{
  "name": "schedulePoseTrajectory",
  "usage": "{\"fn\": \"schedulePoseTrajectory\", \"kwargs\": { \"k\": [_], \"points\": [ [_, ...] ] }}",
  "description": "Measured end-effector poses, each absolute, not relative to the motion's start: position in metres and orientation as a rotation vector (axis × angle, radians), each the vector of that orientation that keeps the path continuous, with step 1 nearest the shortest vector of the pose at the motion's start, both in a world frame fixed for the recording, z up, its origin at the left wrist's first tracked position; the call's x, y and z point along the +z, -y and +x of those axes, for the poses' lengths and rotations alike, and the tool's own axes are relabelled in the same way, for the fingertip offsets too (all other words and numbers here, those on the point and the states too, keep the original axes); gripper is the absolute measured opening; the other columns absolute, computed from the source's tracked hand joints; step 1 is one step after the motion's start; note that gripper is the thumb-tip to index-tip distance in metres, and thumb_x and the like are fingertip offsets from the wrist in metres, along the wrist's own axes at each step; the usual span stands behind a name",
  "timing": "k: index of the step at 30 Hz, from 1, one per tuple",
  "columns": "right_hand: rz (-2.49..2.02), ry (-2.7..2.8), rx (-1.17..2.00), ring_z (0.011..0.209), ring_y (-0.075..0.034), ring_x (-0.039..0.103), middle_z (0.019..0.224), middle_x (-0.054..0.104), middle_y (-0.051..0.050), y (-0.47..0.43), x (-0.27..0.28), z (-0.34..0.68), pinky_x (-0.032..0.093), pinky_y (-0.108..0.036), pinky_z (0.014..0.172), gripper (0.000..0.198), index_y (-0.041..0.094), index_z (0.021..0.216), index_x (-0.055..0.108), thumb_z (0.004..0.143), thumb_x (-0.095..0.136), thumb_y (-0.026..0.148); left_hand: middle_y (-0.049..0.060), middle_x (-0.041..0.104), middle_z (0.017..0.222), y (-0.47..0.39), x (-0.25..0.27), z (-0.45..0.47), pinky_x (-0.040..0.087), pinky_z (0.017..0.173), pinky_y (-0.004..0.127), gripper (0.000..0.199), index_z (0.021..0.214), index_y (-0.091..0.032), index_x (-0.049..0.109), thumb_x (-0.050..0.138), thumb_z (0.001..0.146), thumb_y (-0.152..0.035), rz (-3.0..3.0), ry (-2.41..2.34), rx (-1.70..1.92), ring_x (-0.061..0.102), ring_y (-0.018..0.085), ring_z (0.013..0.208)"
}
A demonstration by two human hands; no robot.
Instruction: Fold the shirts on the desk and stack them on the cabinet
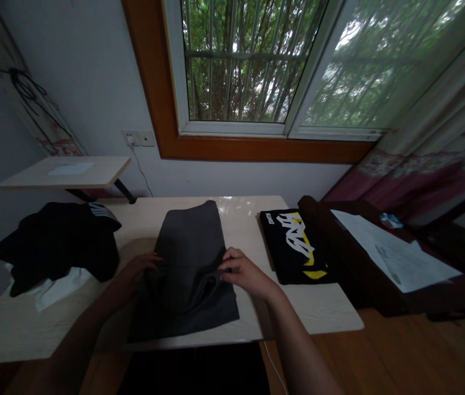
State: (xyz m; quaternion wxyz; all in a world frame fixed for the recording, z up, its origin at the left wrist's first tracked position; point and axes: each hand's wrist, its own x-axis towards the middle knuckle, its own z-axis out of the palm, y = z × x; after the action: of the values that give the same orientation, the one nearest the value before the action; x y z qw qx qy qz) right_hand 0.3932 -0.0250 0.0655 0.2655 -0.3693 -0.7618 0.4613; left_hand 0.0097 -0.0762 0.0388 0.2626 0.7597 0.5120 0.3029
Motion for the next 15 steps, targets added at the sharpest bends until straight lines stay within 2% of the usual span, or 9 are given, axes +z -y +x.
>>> {"fn": "schedulePoseTrajectory", "kwargs": {
  "k": [3,7,10,13,15],
  "points": [
    [-0.977,1.837,1.212,0.102,-0.021,0.059,0.105,0.062,-0.006,0.010,0.067,0.386,0.047,-0.036,0.096,0.028,0.021,0.090,0.077,0.087,0.070,0.049,0.007,0.072,0.112,0.058,0.038,0.006,0.051,0.101,0.044,0.028,0.111,-0.023,0.065,0.055,0.085,-0.027,1.783,-1.528,0.923,0.065,0.027,0.111],
    [-1.136,1.555,1.117,0.087,-0.021,0.062,0.089,0.067,-0.004,-0.018,0.054,0.374,0.050,-0.033,0.083,0.035,0.020,0.095,0.070,0.088,0.064,0.053,0.007,0.073,0.101,0.024,0.032,0.005,0.055,0.089,0.042,0.033,0.104,-0.021,0.060,0.062,0.085,-0.047,1.477,-1.745,1.075,0.070,0.027,0.098],
    [-1.270,1.491,1.029,0.077,-0.020,0.062,0.080,0.066,-0.001,-0.035,0.033,0.365,0.050,-0.031,0.073,0.041,0.020,0.107,0.067,0.085,0.063,0.054,0.008,0.075,0.101,0.006,0.023,0.010,0.057,0.083,0.040,0.042,0.115,-0.021,0.056,0.066,0.083,-0.046,1.302,-1.700,1.097,0.072,0.026,0.093],
    [-1.366,1.537,0.992,0.075,-0.019,0.063,0.080,0.067,0.001,-0.041,0.015,0.363,0.050,-0.031,0.074,0.053,0.021,0.129,0.058,0.085,0.063,0.051,0.010,0.076,0.103,0.000,0.015,0.013,0.058,0.081,0.039,0.054,0.131,-0.021,0.051,0.067,0.083,-0.039,1.268,-1.719,1.050,0.074,0.025,0.090],
    [-1.368,1.572,0.994,0.075,-0.018,0.064,0.081,0.067,0.001,-0.038,0.009,0.363,0.050,-0.030,0.074,0.056,0.021,0.134,0.054,0.086,0.062,0.050,0.011,0.076,0.106,0.000,0.012,0.013,0.058,0.082,0.040,0.058,0.136,-0.021,0.049,0.067,0.084,-0.039,1.278,-1.763,1.024,0.074,0.026,0.091]
  ]
}}
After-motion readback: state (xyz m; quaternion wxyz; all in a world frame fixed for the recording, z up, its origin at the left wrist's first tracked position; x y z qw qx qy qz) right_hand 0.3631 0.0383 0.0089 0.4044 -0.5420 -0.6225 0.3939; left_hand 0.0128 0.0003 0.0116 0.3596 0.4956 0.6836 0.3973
